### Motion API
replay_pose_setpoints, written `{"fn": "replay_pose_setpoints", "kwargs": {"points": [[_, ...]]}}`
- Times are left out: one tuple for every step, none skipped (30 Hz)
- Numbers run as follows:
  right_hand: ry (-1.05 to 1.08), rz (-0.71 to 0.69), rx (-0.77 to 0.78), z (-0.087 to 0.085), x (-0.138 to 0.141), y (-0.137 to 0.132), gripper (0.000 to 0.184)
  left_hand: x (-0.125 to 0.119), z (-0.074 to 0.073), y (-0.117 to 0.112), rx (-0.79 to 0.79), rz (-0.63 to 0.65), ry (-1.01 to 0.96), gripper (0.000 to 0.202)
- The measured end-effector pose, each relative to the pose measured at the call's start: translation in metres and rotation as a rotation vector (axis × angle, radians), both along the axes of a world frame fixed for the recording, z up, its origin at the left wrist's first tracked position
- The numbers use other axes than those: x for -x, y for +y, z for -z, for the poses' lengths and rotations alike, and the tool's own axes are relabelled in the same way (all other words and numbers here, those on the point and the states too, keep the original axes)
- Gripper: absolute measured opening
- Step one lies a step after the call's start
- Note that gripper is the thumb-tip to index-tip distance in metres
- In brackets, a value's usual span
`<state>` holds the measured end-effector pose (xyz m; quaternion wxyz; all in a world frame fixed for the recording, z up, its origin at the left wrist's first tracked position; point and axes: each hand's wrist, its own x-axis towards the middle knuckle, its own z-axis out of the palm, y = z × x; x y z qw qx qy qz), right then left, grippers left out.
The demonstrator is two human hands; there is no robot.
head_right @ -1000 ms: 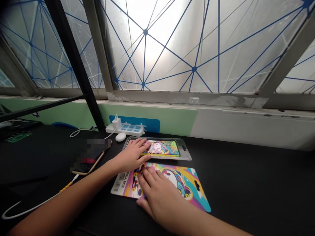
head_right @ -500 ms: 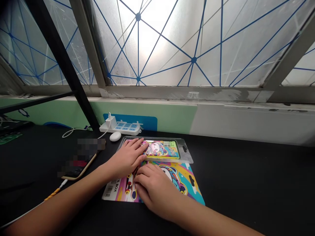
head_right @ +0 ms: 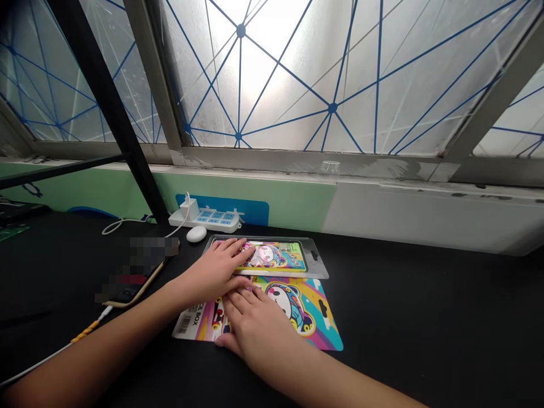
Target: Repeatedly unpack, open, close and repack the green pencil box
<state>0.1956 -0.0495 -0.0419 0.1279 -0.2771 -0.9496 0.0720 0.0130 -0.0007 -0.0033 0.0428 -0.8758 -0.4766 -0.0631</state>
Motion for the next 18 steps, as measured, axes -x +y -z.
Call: {"fn": "replay_pose_setpoints", "kwargs": {"points": [[0.017,0.0,-0.057,0.004,0.001,0.001,0.054,0.0,-0.001,0.0,-0.006,-0.001,0.013,0.055],[0.033,0.002,-0.106,0.007,0.002,0.002,0.05,0.0,-0.002,0.0,-0.014,-0.001,0.021,0.05],[0.048,0.007,-0.14,0.008,0.003,0.004,0.046,-0.001,-0.002,0.0,-0.021,0.002,0.024,0.048],[0.057,0.015,-0.154,0.008,0.003,0.006,0.041,-0.002,-0.002,0.0,-0.025,0.01,0.022,0.048],[0.06,0.023,-0.151,0.008,0.004,0.008,0.037,-0.003,-0.002,0.0,-0.028,0.022,0.016,0.048],[0.058,0.029,-0.139,0.006,0.004,0.01,0.034,-0.003,-0.001,0.0,-0.031,0.035,0.004,0.049],[0.057,0.035,-0.123,0.005,0.003,0.011,0.031,-0.003,-0.001,0.0,-0.033,0.044,-0.012,0.051],[0.062,0.037,-0.113,0.003,0.003,0.012,0.029,-0.003,0.0,0.0,-0.034,0.049,-0.029,0.052],[0.072,0.037,-0.113,0.002,0.003,0.012,0.029,-0.003,0.001,0.0,-0.035,0.052,-0.047,0.054],[0.085,0.034,-0.123,0.002,0.002,0.012,0.029,-0.002,0.002,0.001,-0.035,0.053,-0.061,0.056],[0.098,0.029,-0.137,0.002,0.002,0.012,0.029,-0.001,0.003,0.001,-0.034,0.054,-0.07,0.057],[0.111,0.02,-0.152,0.002,0.002,0.011,0.028,0.0,0.004,0.001,-0.03,0.056,-0.075,0.059],[0.125,0.011,-0.162,0.002,0.001,0.01,0.027,0.0,0.004,0.001,-0.025,0.057,-0.079,0.06],[0.138,-0.002,-0.165,0.001,0.001,0.009,0.025,0.001,0.004,0.001,-0.02,0.055,-0.083,0.061],[0.153,-0.019,-0.158,0.001,0.0,0.008,0.022,0.001,0.004,0.0,-0.014,0.05,-0.087,0.062],[0.175,-0.038,-0.146,-0.001,-0.001,0.006,0.019,0.002,0.004,0.0,-0.009,0.041,-0.093,0.063],[0.204,-0.053,-0.131,-0.003,-0.002,0.005,0.017,0.003,0.004,-0.001,-0.004,0.032,-0.099,0.064],[0.238,-0.062,-0.12,-0.006,-0.004,0.004,0.017,0.004,0.003,-0.002,0.003,0.022,-0.102,0.064]]}}
